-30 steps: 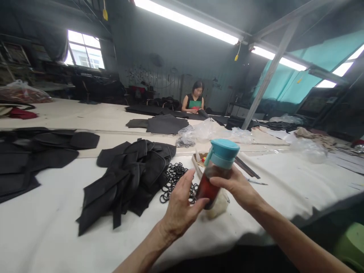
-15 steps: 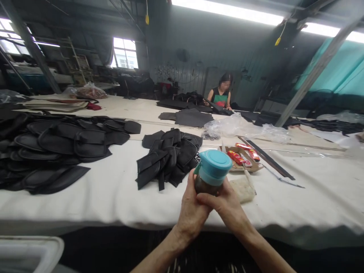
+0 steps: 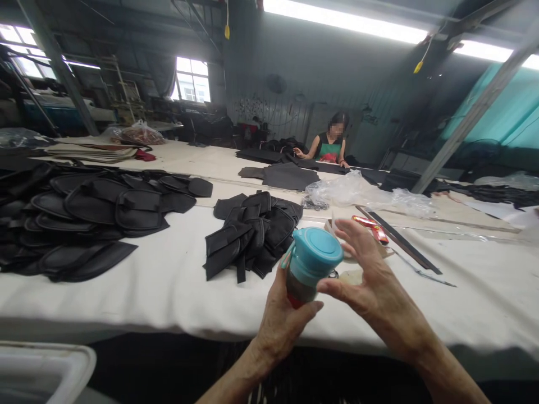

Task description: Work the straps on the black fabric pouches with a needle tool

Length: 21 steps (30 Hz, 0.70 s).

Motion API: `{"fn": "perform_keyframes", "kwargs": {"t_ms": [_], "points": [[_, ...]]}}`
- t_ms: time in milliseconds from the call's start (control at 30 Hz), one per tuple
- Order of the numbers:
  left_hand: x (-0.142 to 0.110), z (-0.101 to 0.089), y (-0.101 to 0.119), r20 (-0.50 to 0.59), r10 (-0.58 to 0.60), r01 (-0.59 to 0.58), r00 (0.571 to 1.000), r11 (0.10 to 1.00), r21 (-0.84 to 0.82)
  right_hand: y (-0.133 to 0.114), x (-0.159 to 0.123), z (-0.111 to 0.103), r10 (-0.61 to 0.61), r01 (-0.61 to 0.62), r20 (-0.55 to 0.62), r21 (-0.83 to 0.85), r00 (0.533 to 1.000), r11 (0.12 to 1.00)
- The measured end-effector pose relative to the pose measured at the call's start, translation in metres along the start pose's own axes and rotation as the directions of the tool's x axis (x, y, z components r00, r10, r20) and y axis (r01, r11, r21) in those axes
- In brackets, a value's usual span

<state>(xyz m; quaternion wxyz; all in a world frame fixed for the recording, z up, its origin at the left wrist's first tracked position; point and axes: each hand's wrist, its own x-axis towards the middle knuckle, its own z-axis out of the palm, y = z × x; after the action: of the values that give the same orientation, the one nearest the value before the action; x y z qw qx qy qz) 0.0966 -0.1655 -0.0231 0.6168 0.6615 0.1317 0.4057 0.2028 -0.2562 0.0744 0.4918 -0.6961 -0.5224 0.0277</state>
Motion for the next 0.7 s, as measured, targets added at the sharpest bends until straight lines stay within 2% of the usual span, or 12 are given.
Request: {"fn": "perform_keyframes", "kwargs": {"t_ms": [67,133,233,300,367,467,600,667,700], "points": [[0.001,0.001,0.003,0.004,-0.022,0.023,1.000,0.992,-0.122,-0.015,0.012,-0.003,-0.031,0.039,0.058,-0.139,0.998,0.990],[0.002,0.003,0.007,0.002,-0.058,0.057,0.998,0.979,-0.196,-0.029,0.021,-0.002,0.006,0.033,0.160,-0.242,0.987,0.970],[0.004,0.003,0.013,-0.013,-0.073,0.070,0.997,0.985,-0.157,-0.039,0.027,0.000,0.041,0.019,0.220,-0.263,0.975,0.965],[0.005,0.003,0.018,-0.036,-0.070,0.067,0.997,0.995,-0.073,-0.037,0.027,0.001,0.036,0.000,0.169,-0.206,0.985,0.979],[0.005,0.002,0.023,-0.047,-0.072,0.073,0.996,0.997,0.001,-0.032,0.026,-0.002,0.040,-0.032,0.079,-0.102,0.996,0.994],[0.005,0.002,0.029,-0.049,-0.092,0.095,0.995,0.994,0.051,-0.023,0.026,-0.012,0.085,-0.074,-0.050,0.184,0.995,0.980],[0.005,0.001,0.033,-0.045,-0.155,0.158,0.987,0.983,0.090,-0.004,0.012,-0.034,0.199,-0.090,-0.149,0.538,0.969,0.838],[0.004,-0.001,0.034,-0.047,-0.178,0.182,0.983,0.975,0.125,0.012,-0.005,-0.045,0.353,-0.141,-0.190,0.672,0.916,0.727],[0.005,-0.002,0.035,-0.049,-0.190,0.196,0.981,0.970,0.146,0.022,-0.017,-0.050,0.470,-0.174,-0.215,0.736,0.856,0.654]]}}
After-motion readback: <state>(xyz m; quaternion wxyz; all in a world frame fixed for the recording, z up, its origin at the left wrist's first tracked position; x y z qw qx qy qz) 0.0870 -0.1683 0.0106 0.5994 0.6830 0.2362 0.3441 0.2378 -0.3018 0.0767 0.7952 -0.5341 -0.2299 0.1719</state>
